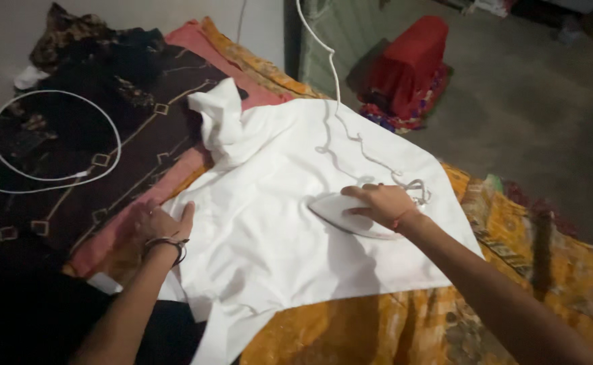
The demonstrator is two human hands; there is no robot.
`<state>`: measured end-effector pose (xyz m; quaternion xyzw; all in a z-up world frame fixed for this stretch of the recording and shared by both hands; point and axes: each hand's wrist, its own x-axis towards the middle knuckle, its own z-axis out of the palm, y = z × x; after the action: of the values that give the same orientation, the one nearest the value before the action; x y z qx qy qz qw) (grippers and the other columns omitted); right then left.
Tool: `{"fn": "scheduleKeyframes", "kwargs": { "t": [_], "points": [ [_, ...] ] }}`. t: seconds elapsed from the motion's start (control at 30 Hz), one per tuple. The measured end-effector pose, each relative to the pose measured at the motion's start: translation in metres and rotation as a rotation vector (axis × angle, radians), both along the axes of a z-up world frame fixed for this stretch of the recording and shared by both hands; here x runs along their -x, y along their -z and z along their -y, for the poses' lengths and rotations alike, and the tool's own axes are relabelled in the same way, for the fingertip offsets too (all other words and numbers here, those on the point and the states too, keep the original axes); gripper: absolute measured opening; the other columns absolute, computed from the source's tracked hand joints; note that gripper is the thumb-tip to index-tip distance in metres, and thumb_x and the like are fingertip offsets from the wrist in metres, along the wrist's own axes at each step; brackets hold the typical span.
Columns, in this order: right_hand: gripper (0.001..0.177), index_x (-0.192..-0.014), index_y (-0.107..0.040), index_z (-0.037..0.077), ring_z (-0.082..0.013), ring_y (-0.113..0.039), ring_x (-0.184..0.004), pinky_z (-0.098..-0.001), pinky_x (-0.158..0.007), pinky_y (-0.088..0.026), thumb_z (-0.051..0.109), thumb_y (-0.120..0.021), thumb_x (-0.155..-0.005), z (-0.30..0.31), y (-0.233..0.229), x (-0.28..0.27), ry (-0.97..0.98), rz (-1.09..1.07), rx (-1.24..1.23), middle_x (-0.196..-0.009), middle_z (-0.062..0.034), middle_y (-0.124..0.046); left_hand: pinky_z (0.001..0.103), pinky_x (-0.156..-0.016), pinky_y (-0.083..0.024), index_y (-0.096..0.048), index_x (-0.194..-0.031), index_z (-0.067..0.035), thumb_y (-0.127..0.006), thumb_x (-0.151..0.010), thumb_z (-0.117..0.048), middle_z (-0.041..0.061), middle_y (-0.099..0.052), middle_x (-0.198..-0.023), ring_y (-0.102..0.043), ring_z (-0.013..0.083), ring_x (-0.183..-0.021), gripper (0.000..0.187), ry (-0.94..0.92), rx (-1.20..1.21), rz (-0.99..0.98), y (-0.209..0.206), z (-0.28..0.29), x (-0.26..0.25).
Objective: The person irons a white shirt laid out on a patterned bedspread. They use a white electric iron to smooth the front, sleeves, and collar, frequently adjusting the fabric with their hands to ensure even coverage.
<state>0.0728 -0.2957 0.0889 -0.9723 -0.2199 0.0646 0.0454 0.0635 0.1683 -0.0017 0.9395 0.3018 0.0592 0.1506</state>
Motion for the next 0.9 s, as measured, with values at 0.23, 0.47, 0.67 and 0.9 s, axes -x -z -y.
{"fn": "scheduleKeyframes", "kwargs": {
  "t": [0.23, 0.47, 0.67, 0.9],
  "points": [
    [0.051, -0.131, -0.061, 0.029, -0.0343, -0.069, -0.101, -0.0461, -0.084, -0.055, 0.056, -0.065, -0.088, -0.116, 0.01, -0.027, -0.125, -0.004, -0.047, -0.11, -0.0113, -0.073, 0.042, -0.08, -0.055, -0.075, -0.115, -0.002, -0.078, -0.083, -0.044, 0.018, -0.075, -0.108, -0.07, 0.0313, -0.092, 0.053, 0.052, 0.771, -0.014, 0.1, -0.088, -0.054],
    [0.05, -0.132, -0.061, 0.028, -0.033, -0.07, -0.103, -0.0455, -0.087, -0.054, 0.051, -0.067, -0.088, -0.204, 0.01, -0.036, -0.31, -0.055, -0.07, -0.106, -0.0094, -0.075, 0.038, -0.052, -0.043, -0.072, -0.116, -0.012, -0.079, -0.088, -0.027, 0.006, -0.071, -0.091, -0.057, 0.0184, -0.069, 0.032, 0.008, 1.034, 0.315, 0.101, -0.132, -0.053],
    [0.05, -0.133, -0.06, 0.028, -0.0328, -0.069, -0.105, -0.0445, -0.088, -0.054, 0.049, -0.069, -0.088, -0.154, 0.014, -0.041, -0.24, -0.154, -0.02, -0.114, -0.0118, -0.073, 0.044, -0.082, -0.055, -0.071, -0.116, 0.0, -0.085, -0.087, -0.046, 0.02, -0.074, -0.106, -0.07, 0.0336, -0.094, 0.057, -0.042, 0.429, 0.359, 0.098, -0.095, -0.027],
    [0.053, -0.133, -0.059, 0.029, -0.0311, -0.069, -0.107, -0.0445, -0.089, -0.054, 0.055, -0.065, -0.087, -0.072, -0.011, -0.024, -0.072, -0.158, 0.077, -0.121, -0.0069, -0.072, 0.05, -0.08, -0.054, -0.069, -0.11, 0.004, -0.077, -0.075, -0.073, 0.026, -0.07, -0.102, -0.07, 0.043, -0.097, 0.085, -0.016, 0.448, 0.182, 0.107, -0.056, 0.036]
  ]
}}
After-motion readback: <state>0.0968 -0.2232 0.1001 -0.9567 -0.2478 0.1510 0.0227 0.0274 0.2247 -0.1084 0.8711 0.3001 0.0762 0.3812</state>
